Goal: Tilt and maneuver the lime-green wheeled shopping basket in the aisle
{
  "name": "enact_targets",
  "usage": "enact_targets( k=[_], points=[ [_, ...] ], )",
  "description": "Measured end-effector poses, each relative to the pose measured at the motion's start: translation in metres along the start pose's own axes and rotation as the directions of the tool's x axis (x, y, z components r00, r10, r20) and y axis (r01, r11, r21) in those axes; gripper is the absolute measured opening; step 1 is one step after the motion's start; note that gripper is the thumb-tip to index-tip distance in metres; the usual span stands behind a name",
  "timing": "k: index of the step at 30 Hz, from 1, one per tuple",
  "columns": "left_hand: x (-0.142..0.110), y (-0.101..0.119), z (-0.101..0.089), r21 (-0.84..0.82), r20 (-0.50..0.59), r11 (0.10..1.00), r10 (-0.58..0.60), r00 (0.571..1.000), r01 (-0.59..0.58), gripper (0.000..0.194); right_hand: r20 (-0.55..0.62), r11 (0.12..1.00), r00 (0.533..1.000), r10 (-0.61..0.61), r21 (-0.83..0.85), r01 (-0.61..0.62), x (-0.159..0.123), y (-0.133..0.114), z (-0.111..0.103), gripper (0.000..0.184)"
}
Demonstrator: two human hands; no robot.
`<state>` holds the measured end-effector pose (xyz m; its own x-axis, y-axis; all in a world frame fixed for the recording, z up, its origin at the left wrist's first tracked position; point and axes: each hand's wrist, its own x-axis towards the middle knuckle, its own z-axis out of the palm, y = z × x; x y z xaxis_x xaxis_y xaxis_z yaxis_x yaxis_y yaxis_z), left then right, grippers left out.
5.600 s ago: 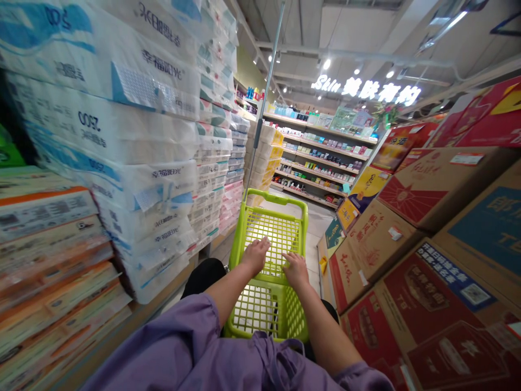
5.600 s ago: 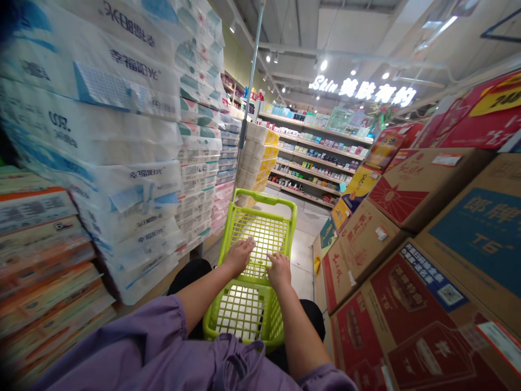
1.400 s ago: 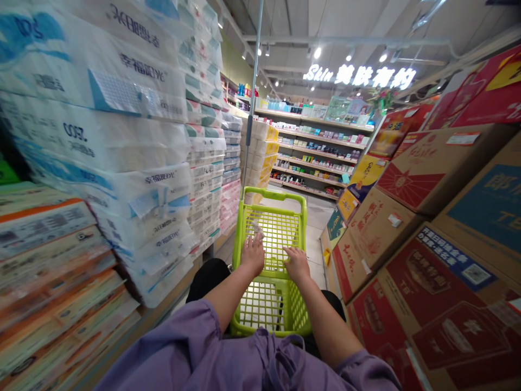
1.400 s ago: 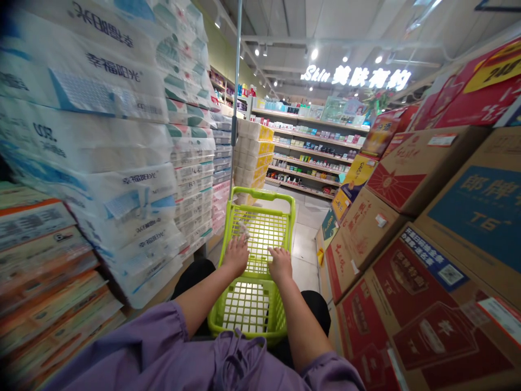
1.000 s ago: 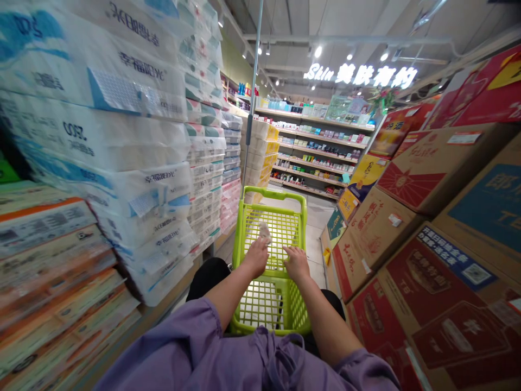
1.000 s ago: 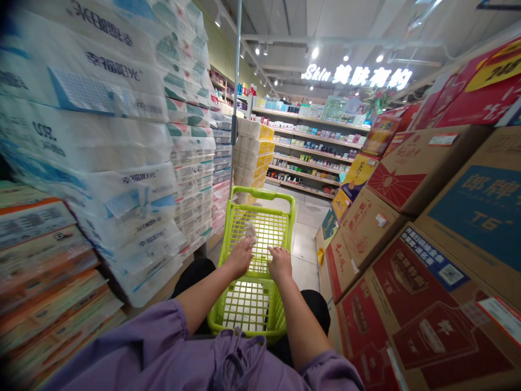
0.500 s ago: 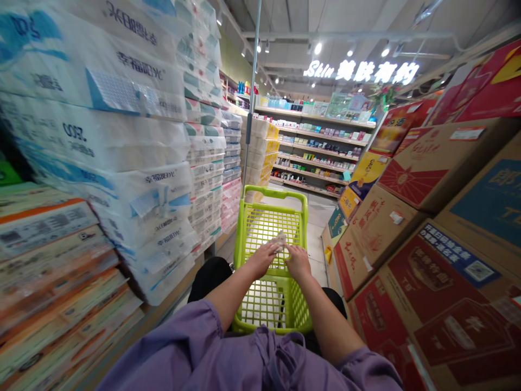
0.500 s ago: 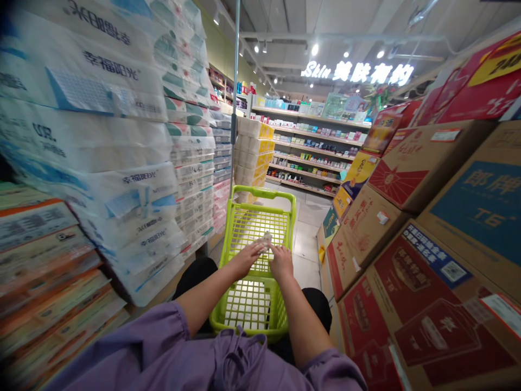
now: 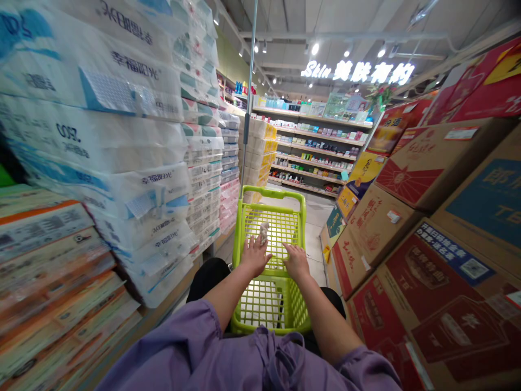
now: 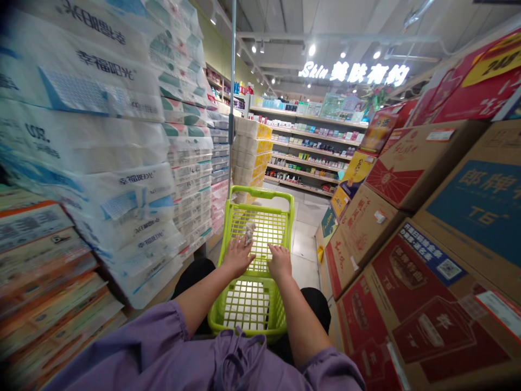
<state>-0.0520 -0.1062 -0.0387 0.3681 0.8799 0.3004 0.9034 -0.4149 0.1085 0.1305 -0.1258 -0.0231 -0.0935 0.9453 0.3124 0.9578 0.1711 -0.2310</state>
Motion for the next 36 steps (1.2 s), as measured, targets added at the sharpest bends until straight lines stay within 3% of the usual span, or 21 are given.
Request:
enact_targets(
  k=[3,4,6,8,10,12,13,15,17,18,22,23,25,27,28,30,33,34,36],
  points=[
    [-0.001,-0.001,0.002,-0.027,0.048,0.98,0.197,0.979,-0.195,0.055,-0.002,1.0,1.0,-0.002,0.002,0.002,0.001,0.0,0.001,0.064],
    [0.0,-0.001,0.002,-0.031,0.056,0.977,0.213,0.975,-0.212,0.055,-0.004,1.0,1.0,-0.001,0.002,0.001,0.001,0.001,0.002,0.064],
    [0.003,-0.001,0.002,-0.024,0.05,0.992,0.122,0.991,-0.121,0.055,-0.006,1.0,1.0,0.001,0.0,-0.001,0.001,0.002,0.003,0.064],
    [0.007,-0.001,0.001,-0.014,0.023,0.999,-0.05,0.999,0.05,0.054,-0.006,1.0,1.0,0.002,0.0,-0.002,0.001,0.003,0.004,0.064],
    [0.01,0.0,0.0,-0.009,-0.03,0.974,-0.227,0.973,0.227,0.055,-0.002,1.0,1.0,0.003,0.001,-0.003,0.001,0.003,0.004,0.065],
    [0.01,0.002,0.0,-0.008,-0.055,0.957,-0.291,0.955,0.291,0.058,0.002,1.0,1.0,0.004,0.002,-0.004,0.001,0.003,0.004,0.065],
    [0.008,0.004,0.0,-0.005,-0.042,0.972,-0.236,0.971,0.236,0.059,0.003,1.0,1.0,0.005,0.002,-0.005,0.001,0.003,0.004,0.064],
    [0.004,0.006,0.0,-0.011,0.023,1.0,0.02,1.0,-0.02,0.058,0.005,1.0,1.0,0.005,0.002,-0.005,0.001,0.003,0.004,0.063],
    [0.0,0.008,0.0,-0.028,0.06,0.968,0.249,0.967,-0.248,0.055,0.003,1.0,1.0,0.001,0.007,-0.001,0.001,0.003,0.003,0.063],
    [0.0,0.007,0.0,-0.026,0.053,0.963,0.27,0.961,-0.269,0.054,0.001,1.0,1.0,0.0,0.009,0.0,0.001,0.003,0.003,0.062],
    [0.003,-0.001,0.0,-0.011,-0.016,0.998,-0.054,0.998,0.054,0.058,0.005,1.0,1.0,0.0,0.008,0.0,0.002,0.005,0.005,0.062],
    [0.004,-0.003,0.001,-0.025,-0.019,0.997,-0.076,0.997,0.076,0.062,0.007,1.0,1.0,0.0,0.006,0.0,0.002,0.005,0.005,0.061],
    [0.005,-0.006,0.004,-0.069,-0.015,0.996,0.056,0.998,-0.056,0.068,0.006,1.0,1.0,-0.001,0.003,0.001,0.003,0.006,0.005,0.06],
    [0.005,-0.008,0.006,-0.107,-0.025,0.959,0.26,0.965,-0.261,0.067,0.001,1.0,1.0,0.0,0.002,0.0,0.003,0.005,0.005,0.06],
    [0.005,-0.008,0.007,-0.114,-0.036,0.945,0.305,0.952,-0.307,0.065,-0.001,1.0,1.0,0.0,0.004,0.0,0.003,0.005,0.004,0.059],
    [0.005,-0.009,0.007,-0.107,-0.065,0.969,0.216,0.974,-0.222,0.06,-0.002,1.0,1.0,-0.001,0.011,0.001,0.002,0.005,0.003,0.059],
    [0.006,-0.01,0.004,-0.095,-0.101,0.993,-0.078,0.992,0.069,0.061,-0.001,1.0,1.0,0.004,0.022,-0.004,0.002,0.004,0.003,0.059],
    [0.006,-0.009,0.004,-0.092,-0.102,0.992,-0.098,0.99,0.089,0.063,-0.001,1.0,1.0,0.006,0.023,-0.006,0.002,0.004,0.003,0.06],
    [0.005,-0.008,0.004,-0.094,-0.078,0.994,0.04,0.996,-0.047,0.065,-0.005,1.0,1.0,0.007,0.021,-0.007,0.002,0.005,0.003,0.06]
  ],
)
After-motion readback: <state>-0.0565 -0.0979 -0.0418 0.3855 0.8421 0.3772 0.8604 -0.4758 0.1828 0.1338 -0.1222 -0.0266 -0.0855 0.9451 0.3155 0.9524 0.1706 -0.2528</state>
